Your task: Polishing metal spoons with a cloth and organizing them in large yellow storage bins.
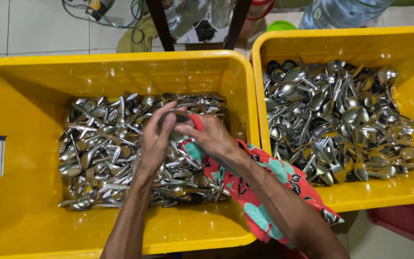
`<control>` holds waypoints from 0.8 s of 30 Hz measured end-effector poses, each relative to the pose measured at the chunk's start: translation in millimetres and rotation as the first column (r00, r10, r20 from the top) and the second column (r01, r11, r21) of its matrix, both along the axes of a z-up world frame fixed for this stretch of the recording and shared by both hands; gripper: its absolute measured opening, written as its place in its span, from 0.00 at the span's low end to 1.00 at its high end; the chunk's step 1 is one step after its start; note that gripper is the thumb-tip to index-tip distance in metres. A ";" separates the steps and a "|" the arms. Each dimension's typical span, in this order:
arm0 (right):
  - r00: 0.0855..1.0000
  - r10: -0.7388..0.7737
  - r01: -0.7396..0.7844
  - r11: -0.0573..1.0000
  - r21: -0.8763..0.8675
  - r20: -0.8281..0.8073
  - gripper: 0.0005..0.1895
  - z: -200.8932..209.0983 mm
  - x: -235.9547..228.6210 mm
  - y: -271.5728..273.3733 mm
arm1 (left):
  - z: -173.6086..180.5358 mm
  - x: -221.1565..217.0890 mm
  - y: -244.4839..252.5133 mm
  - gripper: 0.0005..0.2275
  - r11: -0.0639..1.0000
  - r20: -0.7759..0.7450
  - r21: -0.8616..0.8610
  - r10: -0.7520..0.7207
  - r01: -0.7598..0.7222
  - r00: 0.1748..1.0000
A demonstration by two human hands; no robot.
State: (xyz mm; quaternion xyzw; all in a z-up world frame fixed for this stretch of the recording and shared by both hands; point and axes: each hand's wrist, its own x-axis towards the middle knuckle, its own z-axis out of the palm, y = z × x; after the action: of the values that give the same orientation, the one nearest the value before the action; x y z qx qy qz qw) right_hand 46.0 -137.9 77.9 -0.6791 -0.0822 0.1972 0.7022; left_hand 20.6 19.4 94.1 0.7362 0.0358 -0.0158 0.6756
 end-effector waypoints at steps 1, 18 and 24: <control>1.000 0.007 -0.007 1.000 0.000 -0.003 0.08 10.7 -6.9 3.1 | -5.6 -0.5 -1.3 0.31 1.000 -0.003 0.000 0.007 -0.007 1.000; 0.754 0.657 -0.517 0.582 -0.627 -0.011 0.25 -26.0 -31.3 12.9 | -17.6 17.6 168.6 0.09 0.698 -0.340 0.119 0.697 -0.706 0.631; 0.765 0.639 -0.521 0.542 -0.659 -0.079 0.19 29.5 -19.9 9.0 | 81.1 36.5 3.0 0.34 0.915 -0.068 -0.386 0.096 -0.115 0.993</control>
State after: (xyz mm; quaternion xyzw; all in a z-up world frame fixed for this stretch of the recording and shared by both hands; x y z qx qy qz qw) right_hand 26.1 -128.9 107.4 -0.8252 -0.2894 0.3755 0.3070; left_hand 57.1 22.4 175.2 0.5838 0.0875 -0.0037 0.8072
